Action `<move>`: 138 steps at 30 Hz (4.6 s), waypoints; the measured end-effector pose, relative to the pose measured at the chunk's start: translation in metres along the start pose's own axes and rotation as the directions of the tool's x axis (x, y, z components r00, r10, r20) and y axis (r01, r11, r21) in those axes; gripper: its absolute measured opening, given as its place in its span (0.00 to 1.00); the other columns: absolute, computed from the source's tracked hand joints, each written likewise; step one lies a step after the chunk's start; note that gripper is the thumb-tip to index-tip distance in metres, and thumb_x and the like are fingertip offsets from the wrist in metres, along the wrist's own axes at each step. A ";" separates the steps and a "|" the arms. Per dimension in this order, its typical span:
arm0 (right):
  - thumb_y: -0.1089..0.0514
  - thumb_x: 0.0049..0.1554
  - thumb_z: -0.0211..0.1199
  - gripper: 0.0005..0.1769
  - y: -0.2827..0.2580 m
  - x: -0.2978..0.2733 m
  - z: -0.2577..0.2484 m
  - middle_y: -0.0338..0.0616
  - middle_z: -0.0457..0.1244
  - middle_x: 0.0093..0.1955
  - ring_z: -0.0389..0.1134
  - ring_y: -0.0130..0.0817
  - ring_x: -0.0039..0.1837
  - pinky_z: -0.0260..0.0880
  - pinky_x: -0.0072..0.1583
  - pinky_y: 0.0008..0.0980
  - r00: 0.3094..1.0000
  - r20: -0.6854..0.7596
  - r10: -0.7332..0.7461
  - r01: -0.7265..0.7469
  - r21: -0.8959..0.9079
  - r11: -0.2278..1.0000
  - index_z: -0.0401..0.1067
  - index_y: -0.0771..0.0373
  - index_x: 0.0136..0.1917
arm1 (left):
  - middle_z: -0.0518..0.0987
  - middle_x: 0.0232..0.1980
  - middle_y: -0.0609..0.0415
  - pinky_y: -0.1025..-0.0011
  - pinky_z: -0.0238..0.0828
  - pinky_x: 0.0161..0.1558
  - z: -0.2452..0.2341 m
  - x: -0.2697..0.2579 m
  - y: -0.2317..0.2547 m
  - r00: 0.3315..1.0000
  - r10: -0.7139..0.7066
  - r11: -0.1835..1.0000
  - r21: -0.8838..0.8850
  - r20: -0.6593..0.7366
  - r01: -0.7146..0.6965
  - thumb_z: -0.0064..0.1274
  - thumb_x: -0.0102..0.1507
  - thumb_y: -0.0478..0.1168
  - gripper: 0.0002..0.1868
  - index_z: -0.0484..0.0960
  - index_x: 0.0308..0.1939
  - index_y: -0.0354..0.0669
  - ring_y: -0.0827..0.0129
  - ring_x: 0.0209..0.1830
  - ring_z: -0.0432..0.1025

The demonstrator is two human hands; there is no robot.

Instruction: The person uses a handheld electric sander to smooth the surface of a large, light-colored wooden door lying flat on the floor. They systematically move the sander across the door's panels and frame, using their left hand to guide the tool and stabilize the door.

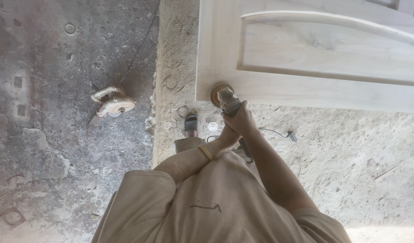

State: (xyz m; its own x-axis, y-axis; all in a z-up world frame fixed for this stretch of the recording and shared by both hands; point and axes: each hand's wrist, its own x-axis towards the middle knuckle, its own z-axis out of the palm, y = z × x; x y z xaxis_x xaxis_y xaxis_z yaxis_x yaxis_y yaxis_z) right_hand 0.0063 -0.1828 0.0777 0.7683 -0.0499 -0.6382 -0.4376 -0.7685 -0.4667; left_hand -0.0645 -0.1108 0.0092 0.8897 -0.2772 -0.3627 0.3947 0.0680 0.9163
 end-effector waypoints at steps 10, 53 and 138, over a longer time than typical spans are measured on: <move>0.42 0.49 0.75 0.43 0.099 0.011 -0.057 0.73 0.66 0.53 0.72 0.63 0.56 0.78 0.55 0.49 0.998 -0.015 -0.059 0.059 0.006 0.998 0.55 0.73 0.59 | 0.69 0.62 0.45 0.64 0.70 0.59 0.109 0.028 -0.024 0.999 0.043 0.995 -0.084 -0.031 -0.045 0.56 0.64 0.40 0.33 0.56 0.68 0.36 0.64 0.62 0.67; 0.35 0.49 0.74 0.48 0.043 0.034 -0.058 0.68 0.65 0.60 0.70 0.59 0.61 0.73 0.62 0.48 0.980 0.115 -0.160 0.171 -0.099 0.980 0.54 0.72 0.62 | 0.75 0.59 0.44 0.63 0.74 0.56 0.067 0.047 -0.029 0.927 0.114 0.993 0.060 -0.357 -0.099 0.66 0.59 0.42 0.41 0.58 0.68 0.33 0.60 0.58 0.74; 0.38 0.47 0.76 0.56 0.351 0.132 -0.280 0.67 0.61 0.65 0.67 0.55 0.67 0.72 0.64 0.46 0.950 -0.176 0.259 -0.218 0.221 0.951 0.50 0.76 0.69 | 0.21 0.85 0.60 0.43 0.19 0.79 0.071 0.131 0.008 0.802 -0.262 0.051 0.822 -0.537 0.568 0.25 0.71 0.66 0.42 0.27 0.82 0.61 0.59 0.84 0.18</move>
State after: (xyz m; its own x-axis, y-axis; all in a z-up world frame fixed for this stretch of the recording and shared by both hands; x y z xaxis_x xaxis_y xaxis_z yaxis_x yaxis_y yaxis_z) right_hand 0.0854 -0.6379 0.0011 0.6986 -0.3587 -0.6191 -0.6868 -0.5788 -0.4397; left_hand 0.0384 -0.2150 -0.0191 0.7330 0.2749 -0.6222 0.3369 -0.9413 -0.0191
